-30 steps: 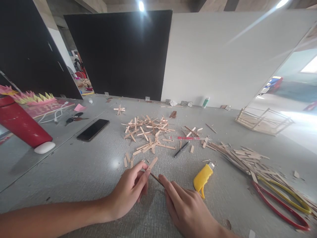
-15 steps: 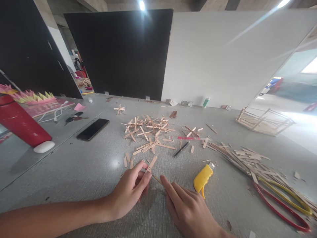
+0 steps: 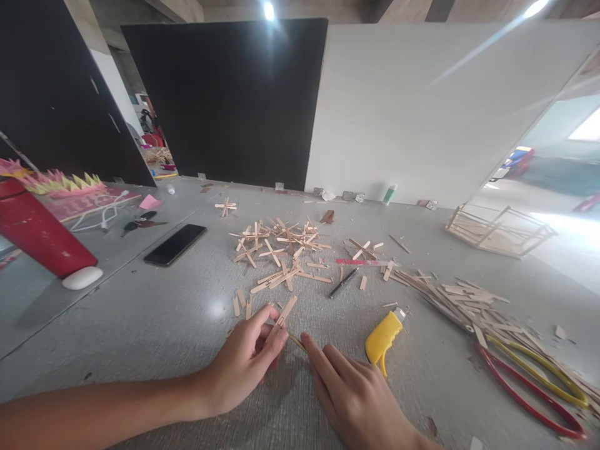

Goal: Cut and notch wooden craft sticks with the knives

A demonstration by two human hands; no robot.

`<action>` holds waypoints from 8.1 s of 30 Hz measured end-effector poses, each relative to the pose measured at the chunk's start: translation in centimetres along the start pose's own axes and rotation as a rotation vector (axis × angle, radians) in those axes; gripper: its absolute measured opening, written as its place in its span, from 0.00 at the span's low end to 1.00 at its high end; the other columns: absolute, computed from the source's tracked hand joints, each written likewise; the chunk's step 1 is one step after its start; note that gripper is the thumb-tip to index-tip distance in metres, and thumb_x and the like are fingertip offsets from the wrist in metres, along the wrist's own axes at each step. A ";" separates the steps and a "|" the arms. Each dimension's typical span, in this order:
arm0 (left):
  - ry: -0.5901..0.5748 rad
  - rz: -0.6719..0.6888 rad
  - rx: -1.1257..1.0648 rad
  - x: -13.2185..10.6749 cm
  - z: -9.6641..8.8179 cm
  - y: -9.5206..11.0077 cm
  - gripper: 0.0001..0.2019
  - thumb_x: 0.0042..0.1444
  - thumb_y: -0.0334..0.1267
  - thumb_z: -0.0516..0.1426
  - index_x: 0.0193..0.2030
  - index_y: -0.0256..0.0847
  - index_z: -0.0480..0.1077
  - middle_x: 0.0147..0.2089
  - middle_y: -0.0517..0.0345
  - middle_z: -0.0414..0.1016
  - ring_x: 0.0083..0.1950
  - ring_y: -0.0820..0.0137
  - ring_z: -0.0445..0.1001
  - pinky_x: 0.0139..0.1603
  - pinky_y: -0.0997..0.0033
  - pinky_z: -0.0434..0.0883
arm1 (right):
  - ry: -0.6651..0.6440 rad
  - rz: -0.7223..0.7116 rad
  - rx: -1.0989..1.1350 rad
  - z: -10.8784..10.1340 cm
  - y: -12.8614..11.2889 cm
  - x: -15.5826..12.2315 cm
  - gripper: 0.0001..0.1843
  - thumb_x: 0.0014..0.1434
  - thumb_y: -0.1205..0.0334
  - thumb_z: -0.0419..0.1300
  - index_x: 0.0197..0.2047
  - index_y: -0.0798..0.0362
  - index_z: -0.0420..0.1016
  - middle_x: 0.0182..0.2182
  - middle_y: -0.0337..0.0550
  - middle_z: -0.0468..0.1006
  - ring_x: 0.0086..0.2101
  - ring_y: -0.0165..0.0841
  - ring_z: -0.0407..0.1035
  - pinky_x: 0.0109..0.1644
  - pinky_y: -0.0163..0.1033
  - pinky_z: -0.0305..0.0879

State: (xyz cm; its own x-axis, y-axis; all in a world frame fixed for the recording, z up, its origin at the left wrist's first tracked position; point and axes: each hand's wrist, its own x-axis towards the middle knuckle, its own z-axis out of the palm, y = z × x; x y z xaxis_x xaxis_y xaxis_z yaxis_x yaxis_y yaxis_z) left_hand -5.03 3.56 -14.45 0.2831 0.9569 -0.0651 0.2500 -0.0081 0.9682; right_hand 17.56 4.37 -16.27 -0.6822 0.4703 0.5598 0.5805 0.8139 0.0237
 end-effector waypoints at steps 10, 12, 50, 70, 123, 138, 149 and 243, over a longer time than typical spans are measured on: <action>-0.008 -0.008 0.008 0.0 -0.1 0.4 0.16 0.72 0.55 0.50 0.43 0.44 0.59 0.25 0.70 0.63 0.23 0.74 0.60 0.22 0.75 0.60 | 0.004 0.003 -0.009 0.1 0.0 -0.1 0.20 0.76 0.72 0.42 0.63 0.67 0.66 0.28 0.40 0.74 0.22 0.31 0.71 0.23 0.37 0.63; -0.004 -0.006 0.017 0.0 -0.1 0.3 0.16 0.73 0.55 0.49 0.44 0.44 0.60 0.25 0.70 0.63 0.23 0.74 0.60 0.22 0.74 0.61 | 0.006 0.000 -0.002 0.0 0.0 0.0 0.20 0.76 0.72 0.41 0.63 0.68 0.66 0.29 0.40 0.74 0.22 0.30 0.71 0.23 0.37 0.63; -0.014 0.005 0.031 0.0 -0.2 -0.1 0.15 0.73 0.54 0.49 0.46 0.45 0.59 0.26 0.69 0.65 0.22 0.73 0.63 0.23 0.75 0.61 | -0.039 -0.004 0.004 -0.1 -0.1 -0.3 0.21 0.73 0.74 0.44 0.65 0.69 0.64 0.31 0.42 0.75 0.24 0.33 0.73 0.23 0.38 0.68; -0.035 -0.003 0.000 -0.2 -0.3 0.2 0.12 0.73 0.50 0.50 0.47 0.44 0.59 0.26 0.70 0.62 0.23 0.74 0.58 0.23 0.75 0.58 | -0.044 -0.005 0.000 0.0 0.0 -0.2 0.20 0.74 0.73 0.43 0.64 0.69 0.64 0.30 0.42 0.74 0.24 0.32 0.73 0.23 0.38 0.69; -0.007 0.007 0.041 0.0 -0.1 0.4 0.06 0.70 0.42 0.51 0.44 0.44 0.59 0.23 0.72 0.61 0.23 0.75 0.56 0.23 0.76 0.56 | -0.112 -0.091 -0.101 -0.6 0.0 -0.1 0.23 0.68 0.78 0.46 0.64 0.74 0.63 0.32 0.45 0.75 0.24 0.32 0.72 0.23 0.37 0.68; -0.008 0.014 0.032 0.1 -0.1 0.2 0.10 0.73 0.47 0.49 0.44 0.44 0.59 0.23 0.71 0.62 0.22 0.75 0.58 0.22 0.76 0.57 | -0.105 -0.094 -0.067 -0.6 -0.1 -0.1 0.23 0.69 0.77 0.45 0.65 0.74 0.62 0.31 0.45 0.74 0.25 0.34 0.72 0.23 0.39 0.69; -0.008 0.003 -0.023 0.1 -0.1 0.2 0.14 0.70 0.53 0.53 0.44 0.44 0.59 0.24 0.71 0.62 0.22 0.76 0.57 0.22 0.77 0.58 | -0.102 -0.095 -0.058 -0.5 0.1 -0.2 0.24 0.69 0.78 0.44 0.66 0.75 0.61 0.31 0.45 0.74 0.25 0.34 0.71 0.23 0.38 0.69; -0.020 -0.012 0.034 -0.1 -0.3 -0.4 0.14 0.73 0.53 0.48 0.48 0.43 0.62 0.26 0.67 0.67 0.23 0.73 0.64 0.24 0.75 0.63 | -0.139 -0.084 -0.102 -0.1 0.2 -0.3 0.26 0.63 0.79 0.51 0.64 0.73 0.65 0.33 0.46 0.77 0.27 0.33 0.75 0.24 0.36 0.70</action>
State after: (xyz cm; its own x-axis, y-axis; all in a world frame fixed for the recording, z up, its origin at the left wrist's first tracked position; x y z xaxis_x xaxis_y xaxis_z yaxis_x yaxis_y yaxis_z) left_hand -5.41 3.51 -14.80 0.2982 0.9510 -0.0817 0.2848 -0.0070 0.9586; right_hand 17.88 4.32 -16.35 -0.7810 0.4507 0.4324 0.5563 0.8167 0.1534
